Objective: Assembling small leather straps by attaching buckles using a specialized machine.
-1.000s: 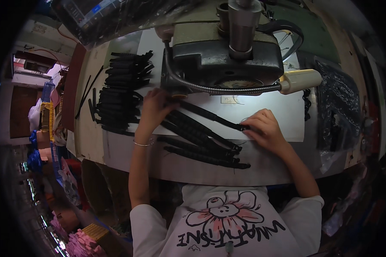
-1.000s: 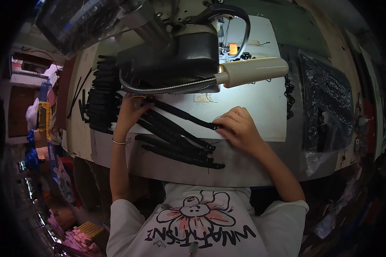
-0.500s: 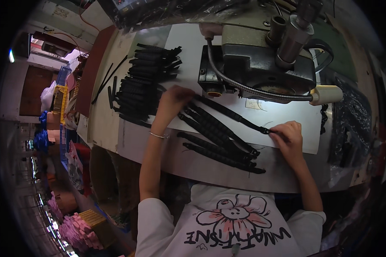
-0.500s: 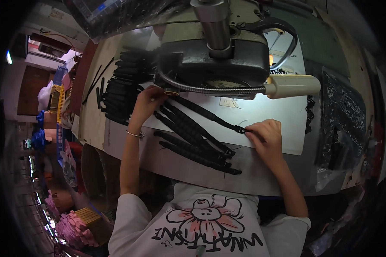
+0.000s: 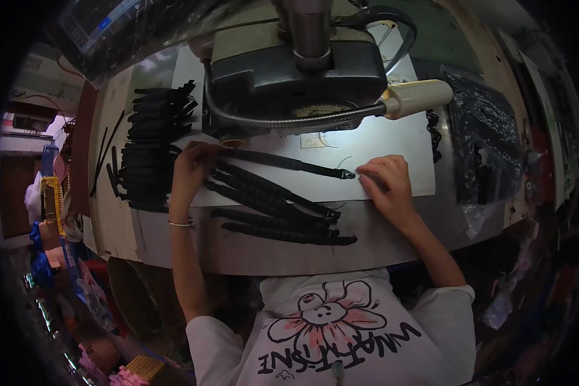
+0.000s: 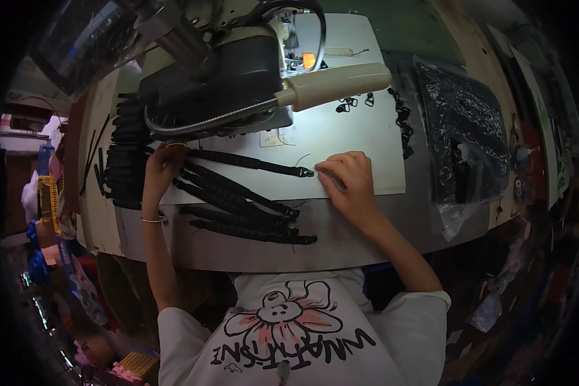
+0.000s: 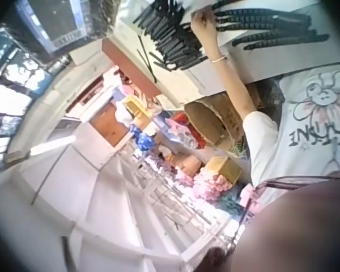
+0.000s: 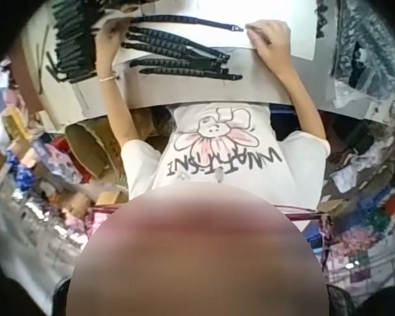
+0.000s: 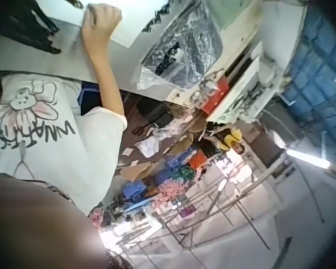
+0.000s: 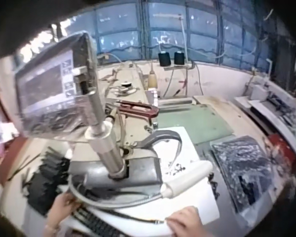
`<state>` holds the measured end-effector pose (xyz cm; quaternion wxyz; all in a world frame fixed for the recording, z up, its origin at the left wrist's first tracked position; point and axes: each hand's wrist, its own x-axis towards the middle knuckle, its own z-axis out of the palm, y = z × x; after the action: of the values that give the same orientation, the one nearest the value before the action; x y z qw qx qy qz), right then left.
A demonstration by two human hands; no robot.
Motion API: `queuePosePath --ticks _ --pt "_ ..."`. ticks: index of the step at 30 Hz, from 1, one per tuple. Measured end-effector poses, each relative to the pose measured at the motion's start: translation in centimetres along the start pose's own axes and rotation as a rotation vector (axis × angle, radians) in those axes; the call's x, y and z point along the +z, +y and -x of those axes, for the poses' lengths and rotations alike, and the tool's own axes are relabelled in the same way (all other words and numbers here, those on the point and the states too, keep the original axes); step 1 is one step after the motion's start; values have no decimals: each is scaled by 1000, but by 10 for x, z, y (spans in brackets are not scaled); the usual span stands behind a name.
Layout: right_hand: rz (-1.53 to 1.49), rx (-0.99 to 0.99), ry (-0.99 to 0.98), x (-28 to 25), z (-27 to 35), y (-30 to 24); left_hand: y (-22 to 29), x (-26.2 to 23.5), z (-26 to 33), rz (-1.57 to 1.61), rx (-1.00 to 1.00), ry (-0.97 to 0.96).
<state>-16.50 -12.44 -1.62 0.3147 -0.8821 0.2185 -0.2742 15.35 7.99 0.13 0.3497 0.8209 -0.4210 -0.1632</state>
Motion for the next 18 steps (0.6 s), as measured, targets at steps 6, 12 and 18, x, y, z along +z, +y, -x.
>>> queuePosePath --ticks 6,12,18 --pt "-86 -122 -47 7 -15 -14 21 11 1 -66 114 126" --pt "-110 -97 -5 18 -28 -11 26 33 11 -257 401 -95" --pt "-175 -216 -131 5 -9 -16 31 49 33 -526 362 -78"
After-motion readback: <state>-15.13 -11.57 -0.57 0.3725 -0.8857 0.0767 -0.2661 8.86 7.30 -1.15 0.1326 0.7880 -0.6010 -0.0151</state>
